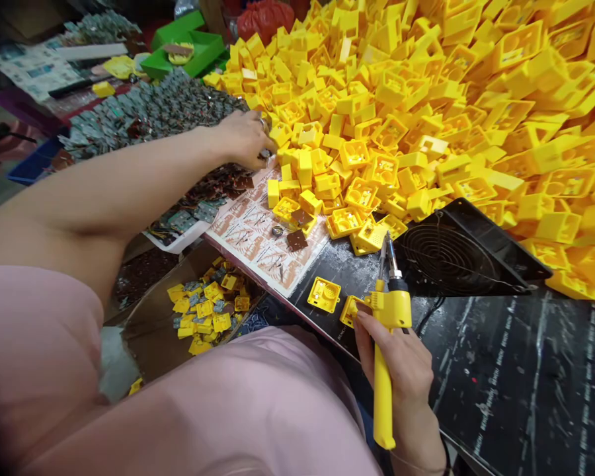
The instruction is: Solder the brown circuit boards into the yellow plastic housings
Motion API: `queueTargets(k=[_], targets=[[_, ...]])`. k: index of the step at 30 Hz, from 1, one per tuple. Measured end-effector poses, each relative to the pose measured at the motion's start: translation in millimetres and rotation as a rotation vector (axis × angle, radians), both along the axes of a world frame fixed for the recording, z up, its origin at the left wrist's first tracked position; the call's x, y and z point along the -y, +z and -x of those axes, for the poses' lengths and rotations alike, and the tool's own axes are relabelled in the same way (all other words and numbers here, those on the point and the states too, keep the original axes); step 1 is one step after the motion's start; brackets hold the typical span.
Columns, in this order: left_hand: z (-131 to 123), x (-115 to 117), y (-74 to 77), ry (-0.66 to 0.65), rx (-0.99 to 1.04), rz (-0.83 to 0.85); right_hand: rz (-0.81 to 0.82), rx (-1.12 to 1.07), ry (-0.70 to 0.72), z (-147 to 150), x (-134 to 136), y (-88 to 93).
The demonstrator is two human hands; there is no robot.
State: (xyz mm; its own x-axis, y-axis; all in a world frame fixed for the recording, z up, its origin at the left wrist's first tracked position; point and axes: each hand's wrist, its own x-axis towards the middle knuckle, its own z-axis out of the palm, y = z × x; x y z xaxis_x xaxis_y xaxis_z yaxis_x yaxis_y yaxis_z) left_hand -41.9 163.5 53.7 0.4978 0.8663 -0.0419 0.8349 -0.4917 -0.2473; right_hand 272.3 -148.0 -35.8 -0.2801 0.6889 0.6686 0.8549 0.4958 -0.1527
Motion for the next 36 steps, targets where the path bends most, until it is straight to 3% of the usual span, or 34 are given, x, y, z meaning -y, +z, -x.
queueTargets(k=[5, 11, 15, 18, 21, 23, 26, 29, 32, 34, 36], targets=[[1, -8, -27.7, -0.043, 0.052, -0.026, 0.007, 0.007, -0.015, 0, -2, 1.1], [1, -6, -31.1, -0.005, 0.271, 0.013, -0.029, -0.013, 0.008, 5, -10, 1.8], [3, -10, -16.3, 0.148, 0.539, 0.009, -0.029, -0.016, -0.001, 5, -6, 0.2], [15, -4, 6.9, 0.244, 0.830, -0.020, 0.013, -0.059, -0.014, 4, -2, -4.0], [26, 15, 30.3, 0.234, 1.179, -0.002, 0.109, -0.134, -0.011, 6, -4, -8.4], [26, 33, 40.8, 0.211, 1.387, 0.103, 0.164, -0.155, 0.012, 11, -11, -8.6], [11, 64, 44.7, 0.229, 1.598, 0.417, 0.226, -0.139, 0.087, 23, -22, -4.8], [-11, 94, 33.7, 0.282, 1.773, 0.734, 0.242, -0.087, 0.120, 35, -30, -3.4], [-28, 120, 10.8, 0.271, 1.690, 0.829, 0.212, -0.050, 0.070, 43, -33, -7.1], [-35, 136, -7.3, 0.132, 1.490, 0.849, 0.187, -0.034, 0.040, 44, -32, -7.6], [-40, 147, -23.6, -0.089, 1.228, 0.911, 0.128, -0.050, 0.030, 41, -25, -3.1]])
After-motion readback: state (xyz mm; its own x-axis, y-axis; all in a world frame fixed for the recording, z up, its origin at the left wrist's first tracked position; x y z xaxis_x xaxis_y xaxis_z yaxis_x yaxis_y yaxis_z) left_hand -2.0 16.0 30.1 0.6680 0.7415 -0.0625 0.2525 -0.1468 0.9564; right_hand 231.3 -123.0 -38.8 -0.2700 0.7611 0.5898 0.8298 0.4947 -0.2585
